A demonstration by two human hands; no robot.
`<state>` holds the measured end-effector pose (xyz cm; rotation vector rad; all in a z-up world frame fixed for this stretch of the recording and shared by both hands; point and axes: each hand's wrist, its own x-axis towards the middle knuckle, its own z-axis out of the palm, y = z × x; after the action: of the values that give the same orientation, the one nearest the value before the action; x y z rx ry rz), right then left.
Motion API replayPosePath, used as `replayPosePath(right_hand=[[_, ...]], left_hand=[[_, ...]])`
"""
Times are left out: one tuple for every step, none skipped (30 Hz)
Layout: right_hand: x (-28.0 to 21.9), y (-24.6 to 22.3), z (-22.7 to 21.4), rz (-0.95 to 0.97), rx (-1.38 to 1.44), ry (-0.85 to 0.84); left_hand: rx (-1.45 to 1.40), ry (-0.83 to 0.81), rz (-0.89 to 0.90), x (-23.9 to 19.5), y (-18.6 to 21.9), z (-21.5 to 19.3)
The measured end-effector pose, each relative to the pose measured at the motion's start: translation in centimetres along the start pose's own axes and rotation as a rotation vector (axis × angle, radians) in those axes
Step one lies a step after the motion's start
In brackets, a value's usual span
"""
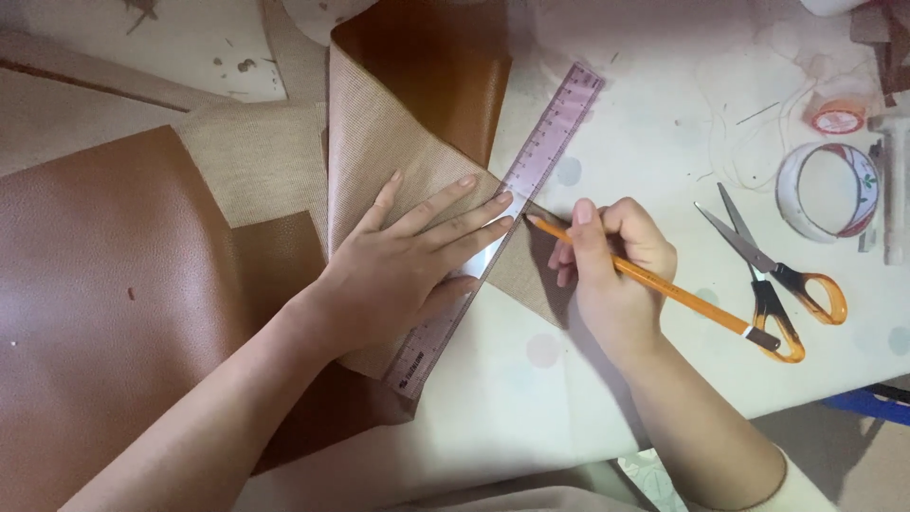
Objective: Marking leather using a ruler and pencil followed by cutting out the shapes with scissors.
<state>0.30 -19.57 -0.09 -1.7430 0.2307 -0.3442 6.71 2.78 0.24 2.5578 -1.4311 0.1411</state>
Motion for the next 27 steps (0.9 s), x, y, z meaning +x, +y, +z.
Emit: replayPosePath(right_hand=[[0.0, 0.0, 0.1, -0.004, 0.021, 0.011], [-0.2, 0.1, -0.2, -0.004, 0.021, 0.011], [-0.3, 0.1, -0.4, -0.075, -0.069, -0.064], [-0.5, 0.1, -0.7, -0.145, -0.159, -0.14], [-0.6, 0.6, -0.5, -0.146, -0.16, -0.138], [-0.6, 1.1, -0.4, -0.136, 0.066, -0.089], [-0.7, 1.6, -0.2, -0.127, 0.293, -0.038], [-0.2, 1.7, -0.8, -0.131, 0.293, -0.035], [0.3, 1.9, -1.5, -0.108, 0.296, 0.043], [0.8, 2.0, -2.2, -0.086, 0.3, 0.12], [0.8, 1.5, -2.6, -0.091, 0.297, 0.125], [0.9, 1.0, -3.0, -0.107, 0.204, 0.154], [1.2, 0.5, -3.3, -0.126, 0.114, 0.183], [1.7, -0.2, -4.1, -0.134, 0.113, 0.188], [2.1, -0.9, -4.9, -0.333, -0.232, 0.113], [2.4, -1.6, -5.6, -0.52, -0.582, 0.029], [2.9, -0.7, -6.5, -0.518, -0.583, 0.036], [3.4, 0.2, -7.5, -0.591, -0.8, 0.012], [4.0, 1.0, -8.5, -0.663, -1.021, -0.015], [4.4, 1.0, -9.0, -0.663, -1.025, -0.006], [4.9, 1.0, -9.5, -0.695, -1.056, -0.064], [5.3, 0.9, -10.1, -0.727, -1.086, -0.122], [5.3, 1.0, -10.6, -0.727, -1.09, -0.117], [5.3, 1.0, -11.2, -0.712, -1.105, -0.155], [5.3, 1.1, -11.8, -0.696, -1.119, -0.192], [4.5, 0.7, -12.9, -0.694, -1.123, -0.185], [3.7, 0.2, -14.1, -0.559, -1.106, -0.119]], left_hand=[[-0.003, -0.015, -0.007, 0.0, 0.0, 0.1], [-0.003, -0.014, -0.006, 0.0, 0.0, 0.1], [-0.017, -0.028, -0.004, 0.0, 0.0, 0.1], [-0.03, -0.041, -0.002, 0.0, 0.0, 0.0], [-0.03, -0.04, 0.0, 0.0, 0.0, 0.1], [-0.015, -0.035, -0.004, -0.1, 0.1, 0.1], [0.002, -0.031, -0.005, -0.1, 0.1, 0.1], [0.004, -0.029, -0.001, 0.0, -0.1, -0.1], [-0.1, -0.083, -0.018, 0.1, -0.2, -0.3], [-0.205, -0.137, -0.034, 0.3, -0.2, -0.5], [-0.204, -0.133, -0.028, 0.2, -0.4, -1.1], [-0.34, -0.094, -0.001, 0.1, -0.7, -1.8], [-0.472, -0.054, 0.027, 0.2, -1.0, -2.6], [-0.467, -0.05, 0.034, 0.0, -1.2, -3.4], [0.117, -0.153, 0.183, -0.2, -1.4, -4.2], [0.707, -0.242, 0.321, -0.5, -1.6, -5.0], [0.709, -0.24, 0.328, -0.7, -1.4, -4.3], [0.234, -0.089, 0.052, -0.9, -1.2, -3.6], [-0.243, 0.068, -0.219, -1.0, -1.0, -2.9], [-0.243, 0.071, -0.211, -0.9, -0.4, -2.9], [-0.238, 0.027, -0.289, -0.8, 0.2, -3.0], [-0.232, -0.017, -0.368, -0.7, 0.9, -2.9], [-0.232, -0.015, -0.362, -0.6, 0.8, -3.1], [-0.331, -0.04, -0.477, -0.6, 0.6, -3.2], [-0.43, -0.067, -0.591, -0.4, 0.5, -3.3], [-0.43, -0.066, -0.584, -0.6, 0.5, -3.4], [-0.367, 0.007, -0.569, -0.8, 0.6, -3.4]])
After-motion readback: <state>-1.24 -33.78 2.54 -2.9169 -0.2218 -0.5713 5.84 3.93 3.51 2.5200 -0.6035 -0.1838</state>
